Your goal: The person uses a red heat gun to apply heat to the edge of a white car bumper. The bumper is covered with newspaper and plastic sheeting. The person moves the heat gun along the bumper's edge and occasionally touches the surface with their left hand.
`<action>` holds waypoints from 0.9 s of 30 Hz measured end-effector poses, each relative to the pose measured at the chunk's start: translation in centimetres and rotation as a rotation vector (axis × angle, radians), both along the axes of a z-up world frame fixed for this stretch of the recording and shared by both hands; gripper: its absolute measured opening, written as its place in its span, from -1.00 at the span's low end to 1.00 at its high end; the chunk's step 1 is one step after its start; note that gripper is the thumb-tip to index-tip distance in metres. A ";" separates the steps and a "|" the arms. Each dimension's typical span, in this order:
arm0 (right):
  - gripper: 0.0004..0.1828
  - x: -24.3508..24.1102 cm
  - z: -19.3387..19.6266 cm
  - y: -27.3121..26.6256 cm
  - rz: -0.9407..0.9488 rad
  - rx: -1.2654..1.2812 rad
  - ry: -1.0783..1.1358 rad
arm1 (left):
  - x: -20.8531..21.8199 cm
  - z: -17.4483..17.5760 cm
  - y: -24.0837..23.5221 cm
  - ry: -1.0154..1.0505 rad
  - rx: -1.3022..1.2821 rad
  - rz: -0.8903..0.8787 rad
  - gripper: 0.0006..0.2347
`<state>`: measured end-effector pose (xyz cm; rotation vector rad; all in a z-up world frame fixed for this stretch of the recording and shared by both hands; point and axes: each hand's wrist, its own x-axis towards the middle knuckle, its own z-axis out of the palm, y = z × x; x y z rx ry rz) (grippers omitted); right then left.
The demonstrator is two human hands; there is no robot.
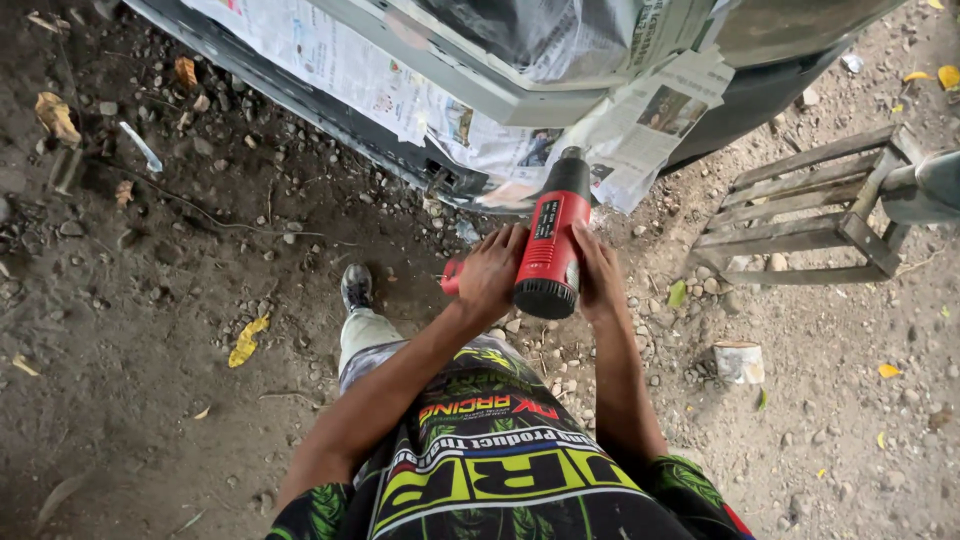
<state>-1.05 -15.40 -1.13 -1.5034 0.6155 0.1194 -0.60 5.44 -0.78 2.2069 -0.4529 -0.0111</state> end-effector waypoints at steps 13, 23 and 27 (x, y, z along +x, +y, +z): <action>-0.18 1.1 1.0 4.4 0.076 0.113 0.077 | -1.3 -0.8 3.8 -0.104 0.053 0.134 -0.36; -0.32 2.3 4.3 13.6 0.175 0.004 0.042 | 1.1 -3.7 10.5 -0.087 -0.007 0.194 -0.47; -0.41 3.7 3.2 17.3 0.184 0.061 -0.044 | 2.2 -3.4 14.6 -0.070 -0.038 0.172 -0.57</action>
